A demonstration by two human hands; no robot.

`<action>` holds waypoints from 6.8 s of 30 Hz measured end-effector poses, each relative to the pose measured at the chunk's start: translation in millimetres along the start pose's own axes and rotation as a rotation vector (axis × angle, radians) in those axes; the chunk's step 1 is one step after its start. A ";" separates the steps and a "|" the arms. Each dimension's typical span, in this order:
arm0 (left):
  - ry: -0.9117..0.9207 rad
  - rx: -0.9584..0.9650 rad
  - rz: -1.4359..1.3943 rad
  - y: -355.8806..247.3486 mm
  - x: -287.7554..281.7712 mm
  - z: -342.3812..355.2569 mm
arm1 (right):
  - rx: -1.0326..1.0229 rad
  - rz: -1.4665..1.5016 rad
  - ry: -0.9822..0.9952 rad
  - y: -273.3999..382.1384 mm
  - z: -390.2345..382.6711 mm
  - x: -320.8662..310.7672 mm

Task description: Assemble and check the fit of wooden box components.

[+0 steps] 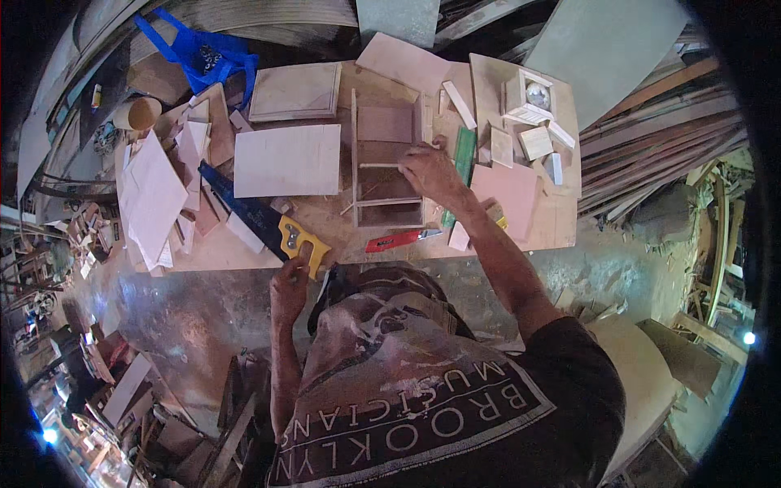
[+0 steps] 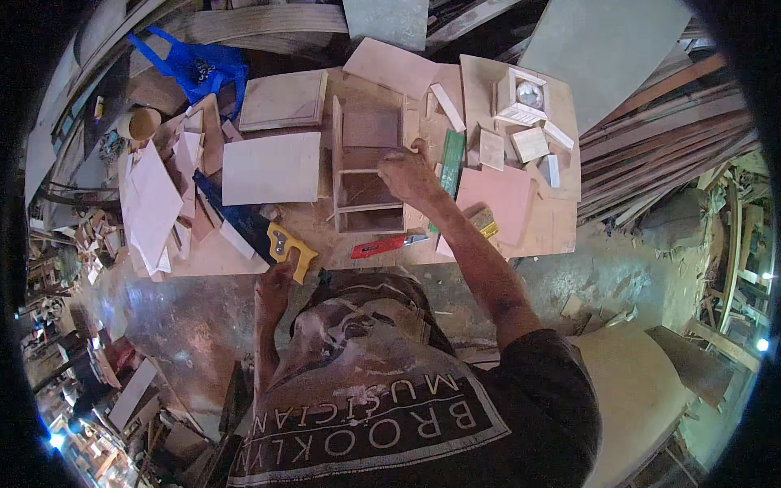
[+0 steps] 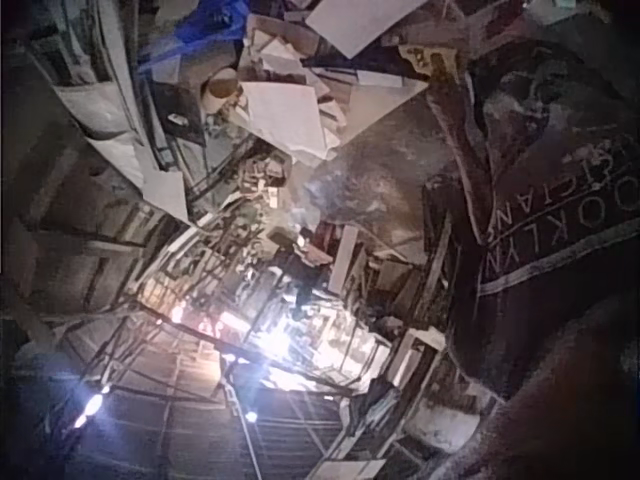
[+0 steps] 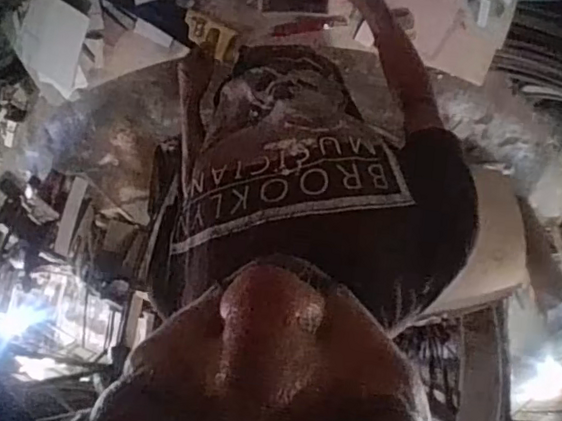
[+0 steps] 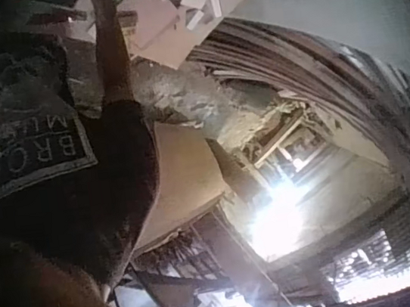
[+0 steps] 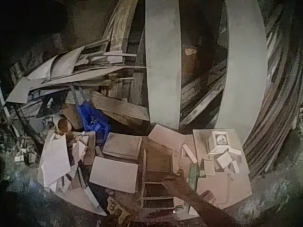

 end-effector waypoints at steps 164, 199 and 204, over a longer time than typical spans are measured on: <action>0.121 0.427 -0.090 -189.3 -13.1 73.8 | 0.389 1.438 -0.876 -87.6 -181.4 -26.3; -0.279 -0.373 -0.236 37.3 -21.9 -79.8 | 0.139 -0.237 0.252 -42.5 136.5 34.2; -0.217 -0.408 -0.162 15.4 -33.6 -70.0 | 0.180 -0.169 0.290 -42.8 131.5 14.4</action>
Point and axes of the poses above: each hand's wrist, its own z-axis towards the middle knuckle, its own x-axis out of the palm, y = z × x, the point moved 8 cm from there along z, towards the middle knuckle, and after that the axes turned 14 degrees about y, right-handed, at the moved point
